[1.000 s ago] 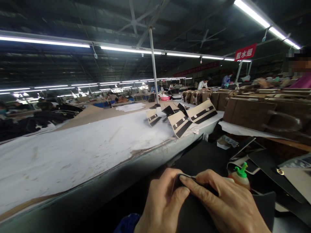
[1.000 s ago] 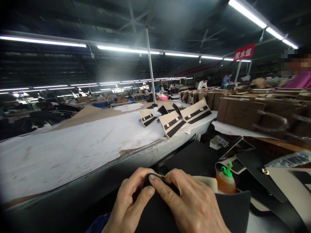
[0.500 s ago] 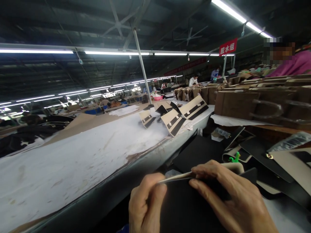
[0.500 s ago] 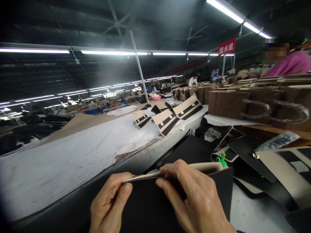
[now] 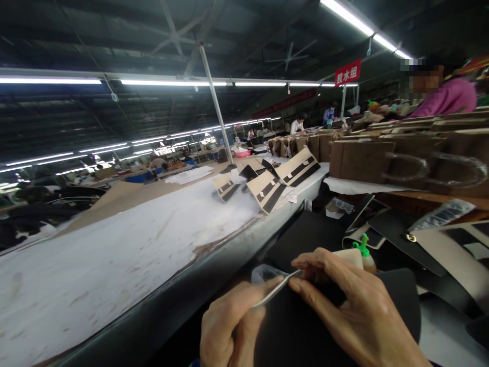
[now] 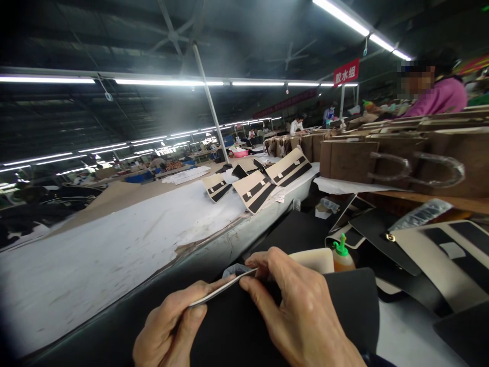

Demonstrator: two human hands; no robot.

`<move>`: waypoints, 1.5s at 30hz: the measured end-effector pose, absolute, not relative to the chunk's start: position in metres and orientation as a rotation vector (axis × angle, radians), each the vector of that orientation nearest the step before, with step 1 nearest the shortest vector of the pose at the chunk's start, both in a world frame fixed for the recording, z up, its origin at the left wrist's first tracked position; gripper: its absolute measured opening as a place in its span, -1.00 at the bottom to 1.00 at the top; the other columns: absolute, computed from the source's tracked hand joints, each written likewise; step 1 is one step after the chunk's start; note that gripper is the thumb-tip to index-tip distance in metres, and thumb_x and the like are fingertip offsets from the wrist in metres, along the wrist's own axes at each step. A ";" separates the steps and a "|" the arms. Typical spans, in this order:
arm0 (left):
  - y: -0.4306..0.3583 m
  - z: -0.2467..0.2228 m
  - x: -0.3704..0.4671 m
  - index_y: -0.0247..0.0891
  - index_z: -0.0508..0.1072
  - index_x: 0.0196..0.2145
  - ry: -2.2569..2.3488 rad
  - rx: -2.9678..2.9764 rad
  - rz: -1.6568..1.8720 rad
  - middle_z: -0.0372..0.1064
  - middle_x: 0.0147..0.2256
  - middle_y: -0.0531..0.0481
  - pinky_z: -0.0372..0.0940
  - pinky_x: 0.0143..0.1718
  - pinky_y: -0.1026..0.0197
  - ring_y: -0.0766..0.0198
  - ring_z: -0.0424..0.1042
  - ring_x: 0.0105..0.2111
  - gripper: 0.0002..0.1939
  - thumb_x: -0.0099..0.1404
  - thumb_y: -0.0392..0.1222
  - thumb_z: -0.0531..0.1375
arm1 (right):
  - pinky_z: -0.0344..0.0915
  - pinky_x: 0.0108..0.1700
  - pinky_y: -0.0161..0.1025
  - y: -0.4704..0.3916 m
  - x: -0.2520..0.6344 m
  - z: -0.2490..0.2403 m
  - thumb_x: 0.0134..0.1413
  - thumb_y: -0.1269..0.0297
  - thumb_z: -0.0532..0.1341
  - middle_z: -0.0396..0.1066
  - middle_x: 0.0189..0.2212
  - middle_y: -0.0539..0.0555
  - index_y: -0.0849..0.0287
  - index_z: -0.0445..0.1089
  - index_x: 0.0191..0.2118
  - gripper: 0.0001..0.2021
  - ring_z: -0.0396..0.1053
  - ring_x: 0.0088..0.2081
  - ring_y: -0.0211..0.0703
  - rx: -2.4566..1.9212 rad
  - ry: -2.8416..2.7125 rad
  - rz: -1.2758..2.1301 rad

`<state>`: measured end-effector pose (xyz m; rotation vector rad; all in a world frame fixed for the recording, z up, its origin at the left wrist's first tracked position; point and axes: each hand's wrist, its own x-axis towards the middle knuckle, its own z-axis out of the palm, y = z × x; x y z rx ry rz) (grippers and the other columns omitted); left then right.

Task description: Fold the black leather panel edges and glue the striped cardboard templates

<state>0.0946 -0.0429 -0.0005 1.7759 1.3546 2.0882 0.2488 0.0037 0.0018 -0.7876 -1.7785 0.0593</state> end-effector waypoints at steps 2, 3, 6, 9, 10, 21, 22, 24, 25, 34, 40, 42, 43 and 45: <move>-0.042 -0.005 0.090 0.00 0.63 -0.27 1.446 1.633 2.057 0.62 -0.32 0.18 0.36 -0.18 0.46 0.38 0.53 -0.34 -0.86 0.36 0.00 0.27 | 0.46 -0.37 -0.42 0.008 0.249 0.003 0.31 0.25 0.24 0.55 -0.37 -0.05 0.09 0.39 -0.11 -0.91 0.55 -0.40 -0.27 -0.835 -1.754 0.006; -0.042 -0.007 0.087 -0.03 0.63 -0.29 1.475 1.555 2.035 0.62 -0.31 0.16 0.36 -0.14 0.47 0.38 0.53 -0.31 -0.81 0.33 0.07 0.29 | 0.45 -0.39 -0.40 0.010 0.250 0.004 0.31 0.23 0.24 0.55 -0.40 -0.05 0.10 0.41 -0.14 -0.91 0.55 -0.42 -0.25 -0.854 -1.746 -0.010; -0.041 -0.009 0.081 -0.02 0.63 -0.29 1.435 1.432 2.000 0.63 -0.29 0.19 0.38 -0.12 0.45 0.37 0.55 -0.30 -0.79 0.32 0.10 0.29 | 0.44 -0.43 -0.38 0.017 0.255 0.008 0.30 0.22 0.24 0.55 -0.42 -0.04 0.10 0.45 -0.21 -0.90 0.54 -0.43 -0.23 -0.879 -1.732 0.015; -0.040 -0.007 0.080 0.05 0.61 -0.23 1.376 1.441 2.063 0.64 -0.25 0.26 0.42 -0.13 0.42 0.36 0.60 -0.27 -0.87 0.34 0.05 0.29 | 0.40 -0.48 -0.37 0.021 0.261 0.010 0.28 0.25 0.24 0.55 -0.43 -0.03 0.08 0.49 -0.25 -0.91 0.54 -0.43 -0.22 -0.897 -1.738 0.069; -0.039 -0.007 0.081 0.06 0.61 -0.22 1.359 1.478 2.087 0.65 -0.24 0.27 0.42 -0.14 0.41 0.35 0.60 -0.26 -0.88 0.35 0.03 0.29 | 0.39 -0.50 -0.37 0.021 0.262 0.010 0.27 0.26 0.24 0.54 -0.44 -0.02 0.08 0.50 -0.26 -0.91 0.53 -0.44 -0.21 -0.903 -1.743 0.079; -0.030 -0.011 0.083 0.06 0.55 0.02 1.102 2.094 2.093 0.63 -0.21 0.14 0.46 -0.23 0.27 0.28 0.58 -0.31 -0.68 0.43 -0.29 0.16 | 0.27 -0.48 -0.37 0.028 0.266 0.001 0.29 0.38 0.21 0.35 -0.53 -0.07 0.04 0.59 -0.18 -0.81 0.41 -0.49 -0.29 -0.923 -1.885 0.062; -0.030 -0.012 0.084 0.04 0.54 0.02 1.111 2.117 2.096 0.63 -0.22 0.12 0.46 -0.25 0.25 0.25 0.59 -0.31 -0.69 0.44 -0.28 0.15 | 0.25 -0.49 -0.38 0.029 0.266 0.001 0.31 0.38 0.19 0.33 -0.54 -0.07 0.03 0.60 -0.17 -0.79 0.39 -0.50 -0.30 -0.914 -1.901 0.046; -0.030 -0.012 0.083 0.00 0.53 0.03 1.132 2.161 2.091 0.64 -0.22 0.08 0.46 -0.24 0.23 0.21 0.60 -0.29 -0.70 0.44 -0.27 0.14 | 0.19 -0.51 -0.38 0.031 0.266 -0.001 0.35 0.38 0.14 0.28 -0.53 -0.06 0.04 0.60 -0.20 -0.74 0.33 -0.52 -0.32 -0.894 -1.941 0.027; -0.030 -0.012 0.082 0.00 0.52 0.03 1.152 2.186 2.074 0.64 -0.21 0.08 0.46 -0.21 0.24 0.22 0.60 -0.27 -0.69 0.43 -0.30 0.14 | 0.16 -0.52 -0.38 0.032 0.266 -0.001 0.37 0.37 0.11 0.25 -0.53 -0.06 0.06 0.59 -0.23 -0.72 0.30 -0.53 -0.33 -0.888 -1.960 0.021; -0.017 0.005 0.044 -0.13 0.49 -0.17 1.831 2.672 0.967 0.56 -0.30 0.05 0.42 -0.28 0.26 0.21 0.60 -0.31 -0.85 0.39 -0.28 0.13 | 0.07 -0.41 -0.27 0.040 0.236 -0.014 0.34 0.52 0.07 0.29 -0.44 -0.03 0.11 0.46 -0.33 -0.71 0.21 -0.47 -0.26 -0.957 -2.101 -0.234; -0.006 0.017 0.077 -0.26 0.53 -0.20 2.239 2.320 0.080 0.61 -0.37 -0.19 0.29 -0.40 0.10 -0.08 0.63 -0.33 -0.60 0.42 -0.41 -0.11 | 0.10 -0.29 -0.20 0.026 0.219 -0.014 0.37 0.43 0.12 0.39 -0.40 -0.01 0.15 0.42 -0.30 -0.80 0.26 -0.42 -0.21 -0.823 -2.151 -0.288; -0.004 0.020 0.073 -0.21 0.53 -0.20 2.172 2.308 0.172 0.61 -0.39 -0.16 0.21 -0.41 0.11 -0.10 0.62 -0.34 -0.64 0.43 -0.36 -0.07 | 0.10 -0.30 -0.19 0.027 0.226 -0.011 0.39 0.43 0.10 0.42 -0.43 -0.01 0.17 0.43 -0.24 -0.81 0.30 -0.42 -0.19 -0.817 -2.084 -0.350; -0.004 0.020 0.069 -0.19 0.52 -0.23 2.125 2.320 0.259 0.59 -0.42 -0.12 0.17 -0.42 0.13 -0.06 0.61 -0.37 -0.66 0.43 -0.33 -0.05 | 0.10 -0.30 -0.19 0.028 0.230 -0.010 0.40 0.42 0.09 0.44 -0.43 -0.01 0.19 0.44 -0.22 -0.81 0.33 -0.42 -0.18 -0.827 -2.044 -0.384; -0.006 0.019 0.058 -0.16 0.49 -0.32 1.996 2.313 0.455 0.52 -0.51 -0.04 0.09 -0.47 0.18 0.08 0.54 -0.47 -0.69 0.43 -0.25 -0.03 | 0.11 -0.29 -0.20 0.031 0.241 -0.007 0.42 0.38 0.09 0.47 -0.45 0.00 0.19 0.44 -0.24 -0.80 0.36 -0.41 -0.17 -0.860 -1.975 -0.442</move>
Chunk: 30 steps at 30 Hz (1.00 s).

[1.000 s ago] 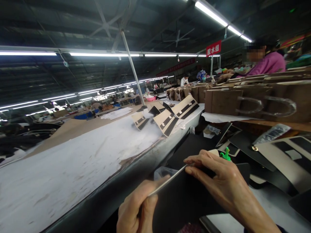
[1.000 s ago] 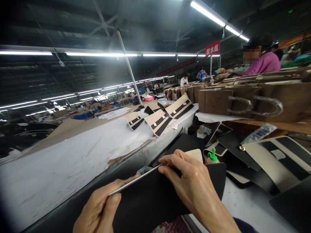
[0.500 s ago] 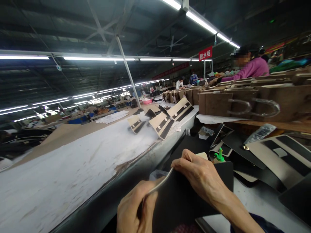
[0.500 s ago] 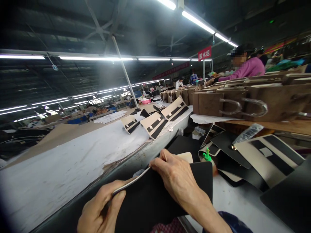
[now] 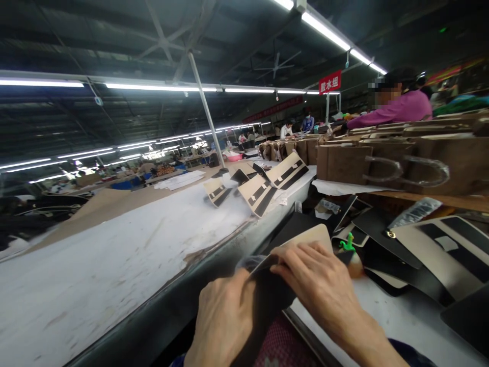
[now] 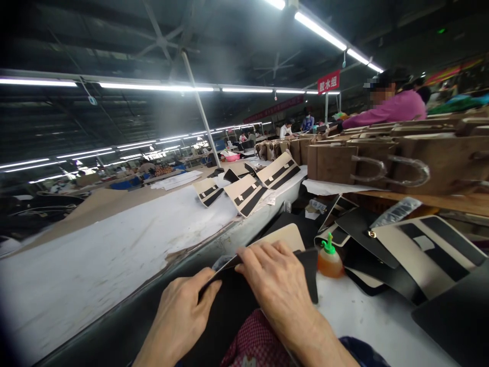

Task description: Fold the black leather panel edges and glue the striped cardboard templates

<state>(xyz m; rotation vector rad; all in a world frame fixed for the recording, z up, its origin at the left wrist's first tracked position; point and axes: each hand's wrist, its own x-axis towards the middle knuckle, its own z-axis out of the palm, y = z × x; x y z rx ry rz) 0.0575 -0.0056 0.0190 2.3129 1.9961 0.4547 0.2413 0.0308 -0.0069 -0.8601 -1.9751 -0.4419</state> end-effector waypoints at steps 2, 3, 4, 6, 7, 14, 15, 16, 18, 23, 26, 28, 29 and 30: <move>-0.011 0.018 0.050 -0.16 0.43 -0.40 1.826 2.258 0.675 0.40 -0.56 0.03 0.02 -0.54 0.23 0.24 0.39 -0.57 -0.70 0.44 -0.15 -0.01 | 0.11 -0.30 -0.21 0.034 0.250 -0.005 0.43 0.31 0.10 0.48 -0.47 -0.01 0.16 0.43 -0.30 -0.76 0.37 -0.43 -0.19 -0.893 -1.943 -0.461; -0.014 0.017 0.048 -0.16 0.40 -0.43 1.731 2.220 0.770 0.34 -0.57 0.06 -0.01 -0.57 0.25 0.29 0.31 -0.59 -0.69 0.44 -0.11 0.01 | 0.12 -0.30 -0.22 0.035 0.254 -0.005 0.43 0.29 0.10 0.48 -0.47 -0.01 0.16 0.43 -0.31 -0.75 0.38 -0.43 -0.19 -0.903 -1.935 -0.457; -0.017 0.017 0.048 -0.16 0.39 -0.44 1.647 2.182 0.850 0.29 -0.58 0.08 -0.04 -0.59 0.26 0.32 0.24 -0.59 -0.69 0.44 -0.09 0.02 | 0.13 -0.31 -0.22 0.037 0.256 -0.005 0.42 0.29 0.11 0.48 -0.48 0.00 0.16 0.44 -0.31 -0.75 0.38 -0.43 -0.20 -0.908 -1.932 -0.447; -0.023 0.018 0.050 -0.17 0.38 -0.45 1.532 2.126 0.954 0.18 -0.58 0.10 -0.07 -0.60 0.27 0.35 0.14 -0.59 -0.69 0.43 -0.09 0.04 | 0.15 -0.31 -0.22 0.038 0.257 -0.004 0.41 0.30 0.11 0.49 -0.45 0.01 0.15 0.47 -0.28 -0.76 0.40 -0.41 -0.20 -0.910 -1.945 -0.407; -0.025 0.018 0.052 -0.18 0.39 -0.45 1.497 2.105 0.982 0.15 -0.59 0.11 -0.07 -0.59 0.28 0.36 0.12 -0.59 -0.70 0.43 -0.10 0.04 | 0.16 -0.31 -0.22 0.038 0.256 -0.004 0.41 0.32 0.11 0.50 -0.43 0.01 0.15 0.49 -0.25 -0.78 0.40 -0.40 -0.20 -0.903 -1.956 -0.383; -0.028 0.023 0.051 -0.20 0.47 -0.42 1.338 2.103 0.952 0.14 -0.59 0.13 0.03 -0.59 0.33 0.40 0.08 -0.61 -0.72 0.42 -0.15 0.07 | 0.18 -0.32 -0.26 0.037 0.255 -0.002 0.41 0.36 0.10 0.47 -0.43 -0.01 0.11 0.55 -0.13 -0.76 0.36 -0.41 -0.25 -0.814 -2.006 -0.279; -0.028 0.022 0.050 -0.20 0.51 -0.38 1.340 2.115 0.939 0.15 -0.60 0.13 0.04 -0.60 0.34 0.39 0.09 -0.62 -0.73 0.41 -0.14 0.08 | 0.17 -0.32 -0.26 0.036 0.255 -0.002 0.41 0.37 0.10 0.46 -0.43 -0.01 0.10 0.56 -0.12 -0.75 0.35 -0.41 -0.25 -0.802 -2.012 -0.270; -0.029 0.021 0.049 -0.19 0.54 -0.34 1.363 2.121 0.936 0.19 -0.60 0.12 0.07 -0.60 0.35 0.39 0.12 -0.62 -0.73 0.41 -0.13 0.08 | 0.16 -0.32 -0.26 0.036 0.256 -0.002 0.40 0.39 0.11 0.46 -0.42 -0.02 0.08 0.56 -0.12 -0.75 0.34 -0.41 -0.26 -0.791 -2.021 -0.259; -0.030 0.018 0.048 -0.16 0.58 -0.27 1.476 2.109 0.969 0.34 -0.54 0.09 0.18 -0.53 0.37 0.35 0.25 -0.57 -0.75 0.40 -0.10 0.11 | 0.14 -0.31 -0.26 0.035 0.256 -0.001 0.39 0.43 0.11 0.46 -0.39 -0.02 0.06 0.55 -0.11 -0.74 0.34 -0.38 -0.25 -0.788 -2.052 -0.227; -0.029 0.016 0.045 -0.13 0.55 -0.31 1.485 2.132 0.931 0.30 -0.55 0.12 0.16 -0.51 0.35 0.37 0.23 -0.59 -0.71 0.44 -0.07 0.07 | 0.10 -0.28 -0.21 0.032 0.255 0.001 0.38 0.47 0.09 0.42 -0.38 -0.01 0.09 0.51 -0.24 -0.73 0.29 -0.39 -0.22 -0.863 -2.098 -0.200; -0.022 0.014 0.045 -0.15 0.53 -0.27 1.541 2.252 0.815 0.40 -0.50 0.09 0.16 -0.48 0.29 0.32 0.36 -0.55 -0.73 0.45 -0.14 0.03 | 0.07 -0.26 -0.18 0.033 0.251 -0.003 0.39 0.49 0.03 0.40 -0.40 0.01 0.11 0.48 -0.29 -0.69 0.26 -0.39 -0.19 -0.885 -2.101 -0.240; -0.017 0.012 0.050 -0.16 0.51 -0.22 1.756 2.301 0.603 0.49 -0.46 0.04 0.16 -0.44 0.23 0.22 0.49 -0.47 -0.72 0.44 -0.26 -0.01 | 0.05 -0.25 -0.16 0.035 0.247 -0.007 0.39 0.49 0.01 0.38 -0.40 0.02 0.13 0.46 -0.31 -0.68 0.25 -0.38 -0.17 -0.893 -2.104 -0.278; -0.013 0.010 0.054 -0.18 0.51 -0.21 1.858 2.300 0.475 0.52 -0.44 0.01 0.15 -0.43 0.21 0.16 0.54 -0.43 -0.71 0.43 -0.31 -0.02 | 0.04 -0.25 -0.15 0.035 0.244 -0.009 0.39 0.48 0.01 0.38 -0.40 0.02 0.14 0.44 -0.32 -0.68 0.24 -0.38 -0.15 -0.891 -2.101 -0.304; -0.010 0.009 0.060 -0.19 0.51 -0.18 1.936 2.284 0.372 0.55 -0.42 -0.03 0.16 -0.42 0.19 0.10 0.58 -0.38 -0.69 0.42 -0.34 -0.03 | 0.04 -0.26 -0.15 0.035 0.241 -0.010 0.40 0.47 0.00 0.37 -0.41 0.03 0.14 0.43 -0.34 -0.67 0.23 -0.39 -0.15 -0.886 -2.096 -0.329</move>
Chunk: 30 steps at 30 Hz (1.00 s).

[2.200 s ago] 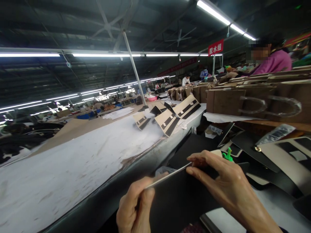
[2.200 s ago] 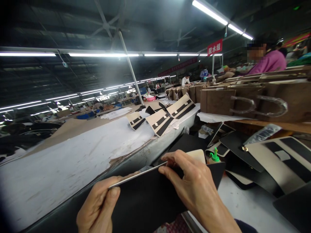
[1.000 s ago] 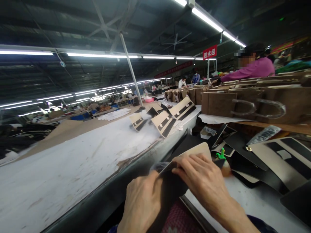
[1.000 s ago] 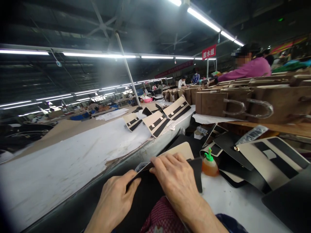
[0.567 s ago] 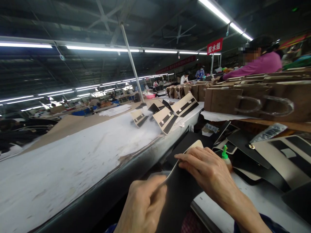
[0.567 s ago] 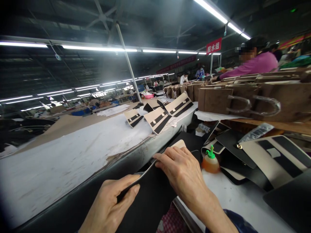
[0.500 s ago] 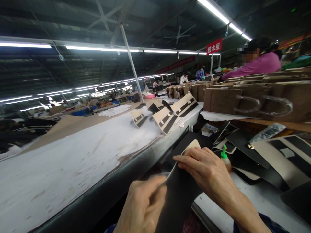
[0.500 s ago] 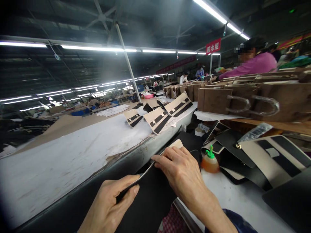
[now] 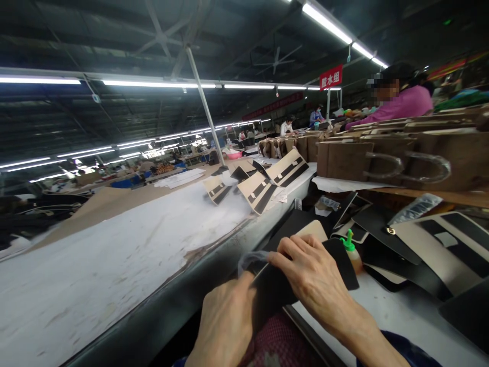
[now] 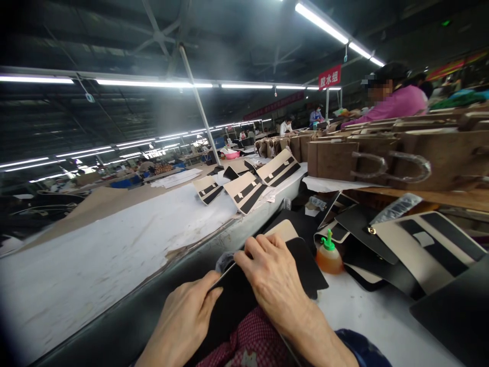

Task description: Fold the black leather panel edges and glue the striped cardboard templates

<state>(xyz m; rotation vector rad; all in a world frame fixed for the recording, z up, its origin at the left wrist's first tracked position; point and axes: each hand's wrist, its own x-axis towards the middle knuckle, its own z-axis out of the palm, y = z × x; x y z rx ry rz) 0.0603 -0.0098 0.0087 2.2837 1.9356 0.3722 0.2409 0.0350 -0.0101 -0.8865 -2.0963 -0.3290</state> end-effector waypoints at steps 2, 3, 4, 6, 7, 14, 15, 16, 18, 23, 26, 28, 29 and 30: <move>-0.002 0.006 0.074 -0.20 0.50 -0.14 2.031 2.225 0.299 0.60 -0.32 -0.10 0.20 -0.37 0.17 0.02 0.62 -0.27 -0.66 0.43 -0.37 -0.06 | 0.03 -0.26 -0.15 0.033 0.235 -0.011 0.42 0.44 -0.02 0.36 -0.43 0.03 0.15 0.41 -0.38 -0.65 0.22 -0.40 -0.14 -0.875 -2.076 -0.371; 0.001 0.005 0.081 -0.19 0.50 -0.11 2.046 2.199 0.325 0.61 -0.28 -0.12 0.21 -0.35 0.16 -0.01 0.62 -0.24 -0.65 0.44 -0.36 -0.07 | 0.03 -0.26 -0.14 0.032 0.233 -0.011 0.44 0.42 -0.04 0.36 -0.44 0.02 0.15 0.41 -0.38 -0.63 0.22 -0.41 -0.14 -0.869 -2.063 -0.387; 0.004 0.003 0.086 -0.18 0.50 -0.10 2.049 2.178 0.376 0.62 -0.26 -0.13 0.22 -0.34 0.14 -0.03 0.62 -0.22 -0.65 0.44 -0.34 -0.07 | 0.04 -0.26 -0.14 0.030 0.232 -0.010 0.45 0.41 -0.06 0.36 -0.45 0.02 0.16 0.41 -0.39 -0.61 0.22 -0.41 -0.15 -0.861 -2.050 -0.400; 0.009 0.000 0.089 -0.17 0.51 -0.12 2.021 2.171 0.480 0.62 -0.29 -0.13 0.19 -0.36 0.12 -0.06 0.62 -0.25 -0.65 0.43 -0.30 -0.07 | 0.06 -0.24 -0.14 0.027 0.235 -0.007 0.47 0.37 -0.08 0.39 -0.45 0.02 0.17 0.43 -0.33 -0.60 0.27 -0.39 -0.14 -0.848 -2.026 -0.423; 0.010 -0.002 0.087 -0.16 0.51 -0.14 2.002 2.186 0.529 0.61 -0.32 -0.12 0.17 -0.38 0.11 -0.07 0.62 -0.28 -0.66 0.43 -0.27 -0.07 | 0.07 -0.23 -0.14 0.025 0.239 -0.004 0.47 0.36 -0.07 0.40 -0.44 0.01 0.18 0.45 -0.27 -0.63 0.29 -0.38 -0.14 -0.837 -2.010 -0.443; 0.006 -0.005 0.042 -0.18 0.47 -0.26 1.888 2.346 1.016 0.42 -0.58 0.05 0.08 -0.53 0.19 0.23 0.42 -0.60 -0.71 0.45 -0.18 -0.03 | 0.20 -0.22 -0.17 0.035 0.287 0.003 0.38 0.23 0.18 0.49 -0.35 -0.02 0.12 0.44 -0.06 -0.85 0.40 -0.33 -0.17 -0.849 -1.869 -0.405; 0.004 -0.003 0.038 -0.19 0.47 -0.25 1.835 2.350 1.049 0.38 -0.59 0.08 0.07 -0.55 0.21 0.27 0.37 -0.62 -0.72 0.46 -0.16 -0.03 | 0.23 -0.24 -0.19 0.040 0.291 0.001 0.36 0.20 0.21 0.48 -0.34 -0.01 0.10 0.45 -0.08 -0.85 0.41 -0.32 -0.18 -0.845 -1.823 -0.336; 0.002 -0.001 0.035 -0.19 0.47 -0.25 1.788 2.348 1.068 0.33 -0.60 0.10 0.08 -0.56 0.23 0.30 0.33 -0.63 -0.72 0.46 -0.15 -0.02 | 0.26 -0.26 -0.22 0.045 0.293 0.000 0.33 0.17 0.23 0.47 -0.32 0.00 0.08 0.46 -0.12 -0.86 0.42 -0.30 -0.18 -0.841 -1.770 -0.251; -0.003 0.002 0.035 -0.18 0.46 -0.27 1.716 2.337 1.084 0.25 -0.61 0.14 0.09 -0.56 0.26 0.33 0.26 -0.64 -0.72 0.47 -0.13 -0.01 | 0.33 -0.25 -0.24 0.054 0.293 -0.004 0.27 0.13 0.29 0.45 -0.23 0.05 0.06 0.49 -0.21 -0.87 0.45 -0.22 -0.14 -0.832 -1.675 -0.055; -0.021 -0.001 0.045 -0.08 0.57 -0.08 1.659 2.212 1.175 0.47 -0.44 0.07 0.31 -0.37 0.31 0.29 0.46 -0.45 -0.72 0.45 -0.08 0.07 | 0.39 -0.22 -0.26 0.062 0.289 -0.004 0.10 -0.04 0.37 0.51 -0.22 0.09 0.09 0.50 -0.40 -0.71 0.49 -0.21 -0.10 -0.804 -1.487 0.524; -0.033 -0.004 0.050 0.08 0.54 0.08 1.717 2.020 1.226 0.56 -0.13 0.01 0.44 -0.16 0.37 0.25 0.55 -0.13 -0.66 0.41 -0.02 0.14 | 0.38 -0.31 -0.31 0.058 0.290 0.001 -0.06 -0.14 0.43 0.53 -0.33 0.10 0.13 0.50 -0.47 -0.60 0.47 -0.32 -0.14 -0.831 -1.340 0.768; -0.037 -0.004 0.050 0.17 0.52 0.10 1.728 1.948 1.218 0.54 -0.07 0.02 0.45 -0.11 0.41 0.27 0.53 -0.05 -0.65 0.40 0.01 0.15 | 0.36 -0.36 -0.33 0.055 0.291 0.004 -0.16 -0.17 0.46 0.50 -0.40 0.08 0.14 0.50 -0.50 -0.57 0.43 -0.37 -0.17 -0.863 -1.279 0.816; -0.038 -0.004 0.050 0.19 0.52 0.10 1.716 1.949 1.200 0.54 -0.07 0.03 0.45 -0.09 0.42 0.28 0.53 -0.04 -0.66 0.40 0.02 0.15 | 0.34 -0.38 -0.35 0.053 0.291 0.006 -0.19 -0.18 0.48 0.49 -0.43 0.07 0.14 0.49 -0.52 -0.55 0.41 -0.39 -0.19 -0.873 -1.257 0.820; -0.038 -0.004 0.048 0.19 0.52 0.09 1.695 1.973 1.178 0.55 -0.07 0.03 0.45 -0.08 0.41 0.28 0.54 -0.05 -0.66 0.40 0.01 0.16 | 0.32 -0.40 -0.35 0.053 0.290 0.007 -0.22 -0.19 0.48 0.47 -0.45 0.06 0.14 0.48 -0.53 -0.55 0.39 -0.41 -0.20 -0.883 -1.244 0.819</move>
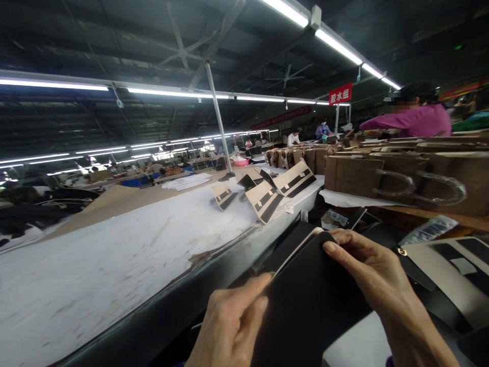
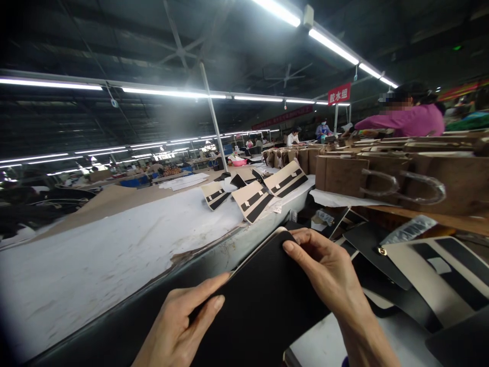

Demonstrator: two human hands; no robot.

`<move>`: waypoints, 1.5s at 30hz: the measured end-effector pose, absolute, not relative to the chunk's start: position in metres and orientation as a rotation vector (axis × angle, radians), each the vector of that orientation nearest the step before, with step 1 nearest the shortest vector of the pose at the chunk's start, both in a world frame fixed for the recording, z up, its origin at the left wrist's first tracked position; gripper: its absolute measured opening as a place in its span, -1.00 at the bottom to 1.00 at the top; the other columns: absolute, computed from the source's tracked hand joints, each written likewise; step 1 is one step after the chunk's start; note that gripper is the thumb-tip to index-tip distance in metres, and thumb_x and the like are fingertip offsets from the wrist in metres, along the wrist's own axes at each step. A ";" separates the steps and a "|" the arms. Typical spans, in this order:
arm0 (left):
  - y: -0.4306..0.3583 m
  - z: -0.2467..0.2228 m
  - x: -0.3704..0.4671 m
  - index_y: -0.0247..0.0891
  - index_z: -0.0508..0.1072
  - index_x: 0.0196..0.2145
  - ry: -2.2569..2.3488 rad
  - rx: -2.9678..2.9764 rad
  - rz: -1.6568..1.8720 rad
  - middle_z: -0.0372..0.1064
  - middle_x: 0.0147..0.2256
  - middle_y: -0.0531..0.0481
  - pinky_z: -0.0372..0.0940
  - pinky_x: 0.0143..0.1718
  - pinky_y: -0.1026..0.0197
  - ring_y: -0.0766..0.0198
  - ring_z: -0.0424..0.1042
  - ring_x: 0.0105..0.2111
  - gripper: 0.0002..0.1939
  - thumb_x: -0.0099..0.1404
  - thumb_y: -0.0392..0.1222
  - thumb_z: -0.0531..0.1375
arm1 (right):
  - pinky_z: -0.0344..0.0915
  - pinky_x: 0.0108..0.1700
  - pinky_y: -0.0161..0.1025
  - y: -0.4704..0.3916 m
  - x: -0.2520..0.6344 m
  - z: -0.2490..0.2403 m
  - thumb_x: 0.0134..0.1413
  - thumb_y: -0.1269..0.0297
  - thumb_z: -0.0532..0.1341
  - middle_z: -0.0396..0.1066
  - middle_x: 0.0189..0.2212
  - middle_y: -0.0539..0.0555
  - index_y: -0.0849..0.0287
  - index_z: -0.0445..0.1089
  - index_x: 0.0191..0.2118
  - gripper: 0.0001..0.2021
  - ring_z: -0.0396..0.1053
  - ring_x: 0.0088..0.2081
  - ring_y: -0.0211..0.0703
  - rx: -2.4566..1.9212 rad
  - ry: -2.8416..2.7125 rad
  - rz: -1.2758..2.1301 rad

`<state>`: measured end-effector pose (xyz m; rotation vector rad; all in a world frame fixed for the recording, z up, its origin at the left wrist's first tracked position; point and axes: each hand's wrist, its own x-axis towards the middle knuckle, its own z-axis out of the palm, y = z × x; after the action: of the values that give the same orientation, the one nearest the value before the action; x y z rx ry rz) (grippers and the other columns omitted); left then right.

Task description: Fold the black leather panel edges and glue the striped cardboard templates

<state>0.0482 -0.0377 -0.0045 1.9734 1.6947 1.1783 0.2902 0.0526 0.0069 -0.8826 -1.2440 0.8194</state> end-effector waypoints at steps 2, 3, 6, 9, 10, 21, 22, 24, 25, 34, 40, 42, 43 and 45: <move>-0.034 -0.005 0.044 0.14 0.53 0.11 1.649 2.048 1.150 0.57 -0.06 0.02 0.47 -0.07 0.37 0.26 0.55 -0.08 -0.65 0.39 0.00 0.18 | 0.27 -0.44 -0.36 0.052 0.289 0.008 -0.24 -0.18 0.49 0.44 -0.49 0.04 0.14 0.46 -0.55 -0.54 0.33 -0.45 -0.23 -0.904 -1.227 0.801; -0.031 -0.006 0.041 0.09 0.53 0.12 1.618 2.096 1.141 0.58 -0.06 -0.01 0.48 -0.08 0.34 0.24 0.56 -0.11 -0.64 0.39 -0.02 0.19 | 0.25 -0.45 -0.36 0.053 0.288 0.007 -0.24 -0.18 0.48 0.42 -0.51 0.04 0.14 0.45 -0.56 -0.54 0.31 -0.46 -0.24 -0.915 -1.219 0.784; -0.021 -0.006 0.036 -0.06 0.53 0.12 1.517 2.232 1.086 0.60 -0.08 -0.09 0.50 -0.11 0.26 0.17 0.59 -0.13 -0.63 0.42 -0.04 0.16 | 0.25 -0.45 -0.34 0.054 0.285 0.003 -0.19 -0.13 0.47 0.42 -0.51 0.03 0.14 0.44 -0.55 -0.58 0.31 -0.46 -0.23 -0.944 -1.214 0.719; -0.011 -0.002 0.040 -0.15 0.57 0.05 1.473 2.262 1.045 0.62 -0.11 -0.08 0.47 -0.09 0.29 0.19 0.60 -0.14 -0.66 0.45 -0.08 0.12 | 0.26 -0.42 -0.31 0.054 0.285 -0.001 -0.09 -0.08 0.43 0.46 -0.46 0.05 0.13 0.46 -0.50 -0.64 0.34 -0.44 -0.20 -0.965 -1.258 0.656; -0.009 0.000 0.044 -0.17 0.58 0.01 1.476 2.241 1.044 0.63 -0.17 -0.06 0.45 -0.13 0.33 0.23 0.61 -0.20 -0.68 0.45 -0.10 0.10 | 0.26 -0.41 -0.30 0.054 0.284 -0.002 -0.06 -0.07 0.41 0.47 -0.44 0.05 0.13 0.48 -0.48 -0.65 0.35 -0.43 -0.19 -0.970 -1.285 0.640; 0.002 -0.005 0.078 -0.24 0.45 -0.28 1.304 2.206 1.307 0.41 -0.51 0.11 0.21 -0.48 0.45 0.44 0.37 -0.53 -0.76 0.49 -0.26 0.01 | 0.32 -0.39 -0.30 0.044 0.286 0.004 0.04 -0.04 0.39 0.51 -0.43 0.07 0.13 0.47 -0.50 -0.66 0.42 -0.42 -0.16 -0.888 -1.401 0.633; 0.001 -0.004 0.079 -0.24 0.46 -0.25 1.296 2.205 1.310 0.43 -0.49 0.10 0.21 -0.49 0.45 0.44 0.38 -0.53 -0.76 0.49 -0.26 0.01 | 0.32 -0.39 -0.30 0.044 0.286 0.006 0.04 -0.04 0.40 0.51 -0.43 0.07 0.13 0.46 -0.51 -0.66 0.42 -0.42 -0.16 -0.883 -1.404 0.620; 0.000 -0.002 0.083 -0.23 0.48 -0.19 1.294 2.200 1.302 0.47 -0.46 0.09 0.19 -0.51 0.45 0.44 0.39 -0.52 -0.78 0.49 -0.27 0.02 | 0.35 -0.37 -0.29 0.042 0.286 0.007 0.04 -0.02 0.40 0.52 -0.41 0.08 0.12 0.46 -0.52 -0.66 0.45 -0.39 -0.13 -0.871 -1.421 0.594; -0.001 -0.001 0.085 -0.23 0.48 -0.19 1.298 2.188 1.299 0.47 -0.45 0.09 0.18 -0.52 0.45 0.44 0.40 -0.51 -0.78 0.48 -0.27 0.03 | 0.36 -0.36 -0.28 0.042 0.285 0.008 0.04 -0.01 0.40 0.52 -0.40 0.08 0.12 0.45 -0.52 -0.67 0.46 -0.37 -0.12 -0.860 -1.433 0.588; -0.007 -0.008 0.097 -0.20 0.46 -0.29 1.438 2.199 1.552 0.39 -0.53 0.13 0.21 -0.44 0.40 0.43 0.39 -0.55 -0.79 0.46 -0.27 0.06 | 0.35 -0.24 -0.29 0.038 0.278 0.001 0.08 0.10 0.39 0.55 -0.30 0.06 0.10 0.48 -0.49 -0.76 0.49 -0.28 -0.14 -0.893 -1.398 0.481; -0.007 -0.015 0.095 -0.23 0.46 -0.20 1.337 2.354 1.694 0.46 -0.49 0.09 0.26 -0.39 0.38 0.39 0.46 -0.51 -0.82 0.42 -0.39 0.08 | 0.34 -0.33 -0.30 0.035 0.275 0.002 0.07 0.10 0.38 0.52 -0.37 0.07 0.13 0.43 -0.54 -0.71 0.47 -0.36 -0.15 -0.842 -1.346 0.539; -0.007 -0.013 0.093 -0.23 0.46 -0.21 1.321 2.353 1.644 0.47 -0.50 0.07 0.27 -0.42 0.37 0.37 0.48 -0.51 -0.81 0.42 -0.37 0.06 | 0.35 -0.34 -0.29 0.034 0.275 0.005 0.07 0.12 0.38 0.52 -0.38 0.08 0.13 0.43 -0.55 -0.71 0.48 -0.37 -0.14 -0.845 -1.350 0.515; -0.007 -0.012 0.091 -0.22 0.46 -0.24 1.322 2.345 1.597 0.46 -0.52 0.08 0.26 -0.44 0.37 0.37 0.48 -0.53 -0.81 0.44 -0.36 0.06 | 0.35 -0.35 -0.29 0.033 0.275 0.006 0.07 0.12 0.38 0.52 -0.38 0.08 0.13 0.43 -0.55 -0.71 0.48 -0.37 -0.14 -0.846 -1.358 0.497; -0.005 -0.007 0.089 -0.20 0.45 -0.27 1.319 2.324 1.494 0.46 -0.54 0.10 0.28 -0.47 0.40 0.38 0.49 -0.55 -0.81 0.45 -0.31 0.06 | 0.35 -0.35 -0.30 0.032 0.275 0.008 0.09 0.14 0.37 0.53 -0.39 0.07 0.13 0.43 -0.54 -0.72 0.48 -0.38 -0.15 -0.839 -1.377 0.450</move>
<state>0.0892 -0.0050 -0.0074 2.3238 1.3186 1.4936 0.2750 0.0318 0.0076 -0.8386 -1.3767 0.4496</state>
